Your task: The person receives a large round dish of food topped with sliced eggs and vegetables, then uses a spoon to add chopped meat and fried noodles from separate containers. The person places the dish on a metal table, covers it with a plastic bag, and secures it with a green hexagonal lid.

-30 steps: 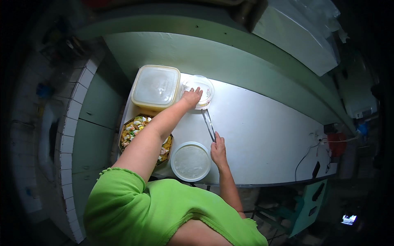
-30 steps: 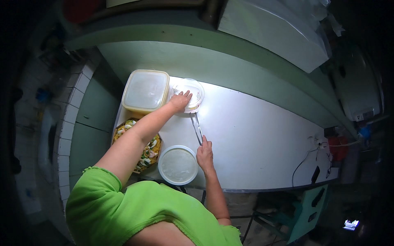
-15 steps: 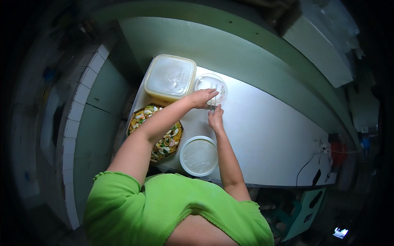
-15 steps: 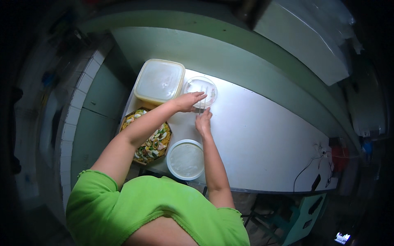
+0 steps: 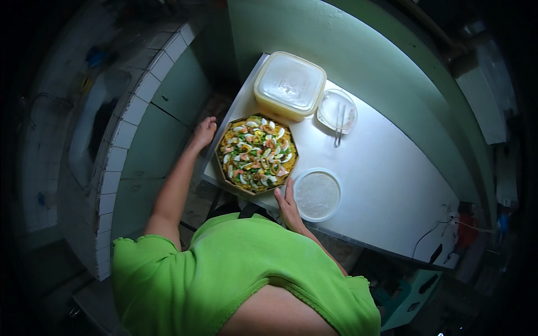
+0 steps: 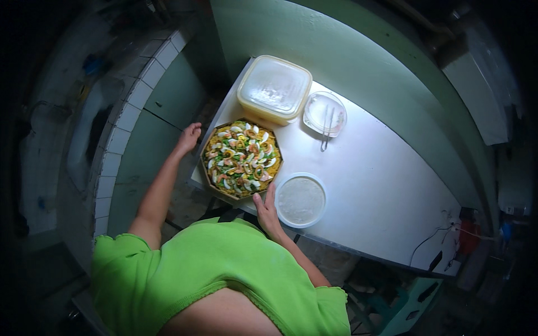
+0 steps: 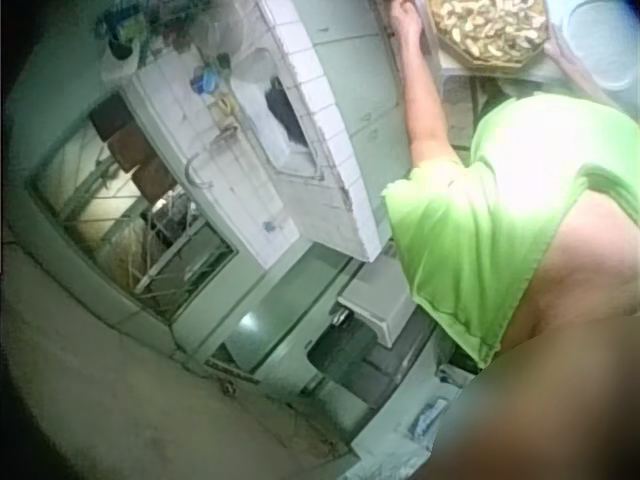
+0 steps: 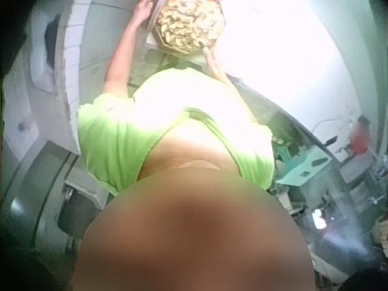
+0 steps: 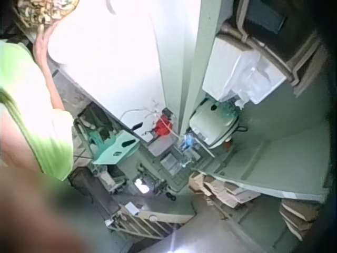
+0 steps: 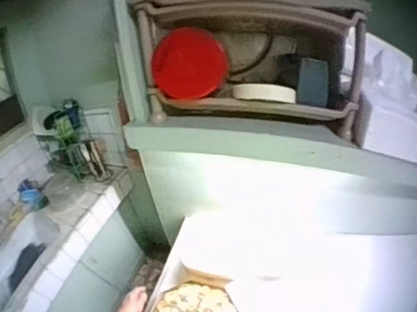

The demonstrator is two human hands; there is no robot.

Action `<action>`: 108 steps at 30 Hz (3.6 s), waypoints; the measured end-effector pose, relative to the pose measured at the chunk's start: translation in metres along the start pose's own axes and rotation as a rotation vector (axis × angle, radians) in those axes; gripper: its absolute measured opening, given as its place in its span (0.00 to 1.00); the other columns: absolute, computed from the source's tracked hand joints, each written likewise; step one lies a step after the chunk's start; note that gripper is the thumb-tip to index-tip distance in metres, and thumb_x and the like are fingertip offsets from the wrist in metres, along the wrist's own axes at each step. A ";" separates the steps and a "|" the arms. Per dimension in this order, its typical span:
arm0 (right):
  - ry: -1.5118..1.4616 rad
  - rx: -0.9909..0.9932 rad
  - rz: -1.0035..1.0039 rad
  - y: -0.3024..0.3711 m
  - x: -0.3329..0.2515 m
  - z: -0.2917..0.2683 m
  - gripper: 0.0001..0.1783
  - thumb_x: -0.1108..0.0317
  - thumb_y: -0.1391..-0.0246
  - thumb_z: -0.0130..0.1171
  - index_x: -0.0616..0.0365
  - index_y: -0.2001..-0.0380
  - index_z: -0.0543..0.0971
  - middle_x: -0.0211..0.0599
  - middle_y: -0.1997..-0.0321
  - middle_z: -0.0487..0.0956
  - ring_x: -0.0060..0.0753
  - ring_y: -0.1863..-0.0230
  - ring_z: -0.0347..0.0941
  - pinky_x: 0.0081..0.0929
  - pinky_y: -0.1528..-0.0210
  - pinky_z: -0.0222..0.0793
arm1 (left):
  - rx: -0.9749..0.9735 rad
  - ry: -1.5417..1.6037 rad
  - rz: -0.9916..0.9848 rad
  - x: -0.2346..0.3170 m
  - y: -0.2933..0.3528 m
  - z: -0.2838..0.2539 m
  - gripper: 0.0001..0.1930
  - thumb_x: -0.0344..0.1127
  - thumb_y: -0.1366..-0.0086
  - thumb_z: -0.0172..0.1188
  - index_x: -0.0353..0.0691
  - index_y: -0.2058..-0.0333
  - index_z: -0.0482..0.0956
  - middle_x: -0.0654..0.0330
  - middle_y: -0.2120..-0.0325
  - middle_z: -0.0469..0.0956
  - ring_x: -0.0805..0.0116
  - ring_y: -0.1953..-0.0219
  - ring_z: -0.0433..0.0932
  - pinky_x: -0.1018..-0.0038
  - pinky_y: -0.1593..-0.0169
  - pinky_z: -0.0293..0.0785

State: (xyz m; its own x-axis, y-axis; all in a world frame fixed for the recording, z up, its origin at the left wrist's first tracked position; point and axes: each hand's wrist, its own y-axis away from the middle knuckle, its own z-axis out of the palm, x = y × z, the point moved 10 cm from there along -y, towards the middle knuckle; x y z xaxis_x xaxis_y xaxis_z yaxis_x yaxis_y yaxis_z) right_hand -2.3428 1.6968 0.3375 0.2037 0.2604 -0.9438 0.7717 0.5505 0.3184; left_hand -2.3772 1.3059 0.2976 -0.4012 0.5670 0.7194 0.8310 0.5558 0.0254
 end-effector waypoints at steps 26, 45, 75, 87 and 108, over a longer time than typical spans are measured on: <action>-0.808 0.421 0.121 -0.020 0.105 0.033 0.26 0.52 0.33 0.38 0.63 0.47 0.68 0.41 0.49 0.75 0.38 0.53 0.74 0.37 0.49 0.72 | -0.402 0.290 -0.427 -0.066 0.127 0.030 0.26 0.49 0.34 0.44 0.33 0.48 0.71 0.42 0.46 0.69 0.47 0.44 0.69 0.58 0.47 0.67; -0.327 0.389 -0.106 -0.169 0.021 0.179 0.21 0.54 0.34 0.43 0.63 0.57 0.74 0.30 0.60 0.76 0.21 0.61 0.68 0.20 0.57 0.66 | -0.160 0.760 -0.536 -0.234 0.066 -0.068 0.29 0.55 0.29 0.36 0.38 0.43 0.68 0.53 0.45 0.69 0.63 0.44 0.68 0.69 0.43 0.61; -0.333 -0.779 0.193 -0.655 -0.349 1.270 0.21 0.58 0.36 0.49 0.67 0.52 0.74 0.38 0.54 0.78 0.31 0.56 0.76 0.29 0.56 0.74 | 1.103 1.468 -0.446 -0.755 -0.142 -0.877 0.20 0.46 0.28 0.38 0.38 0.51 0.72 0.57 0.60 0.79 0.68 0.62 0.79 0.70 0.57 0.77; -0.368 -1.067 0.175 -0.762 -0.466 1.715 0.20 0.59 0.35 0.47 0.66 0.51 0.73 0.37 0.52 0.77 0.30 0.56 0.76 0.30 0.54 0.74 | 1.369 1.498 -0.272 -1.011 -0.229 -1.185 0.18 0.40 0.30 0.40 0.34 0.52 0.72 0.52 0.59 0.78 0.63 0.60 0.80 0.67 0.55 0.80; -0.439 -0.737 0.265 -1.179 -0.601 2.238 0.20 0.56 0.40 0.54 0.62 0.54 0.76 0.36 0.55 0.79 0.32 0.58 0.77 0.32 0.56 0.74 | 0.916 1.178 -0.550 -1.475 -0.651 -1.631 0.13 0.39 0.30 0.44 0.43 0.54 0.75 0.63 0.60 0.77 0.73 0.64 0.76 0.76 0.64 0.76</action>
State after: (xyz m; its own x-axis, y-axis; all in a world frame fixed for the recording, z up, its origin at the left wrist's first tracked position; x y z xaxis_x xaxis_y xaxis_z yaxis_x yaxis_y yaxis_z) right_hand -2.0268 -0.8843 0.3307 0.6488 0.2074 -0.7322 0.1154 0.9242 0.3641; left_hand -1.6977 -0.8839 0.3518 0.3098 -0.3433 0.8867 0.0138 0.9341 0.3568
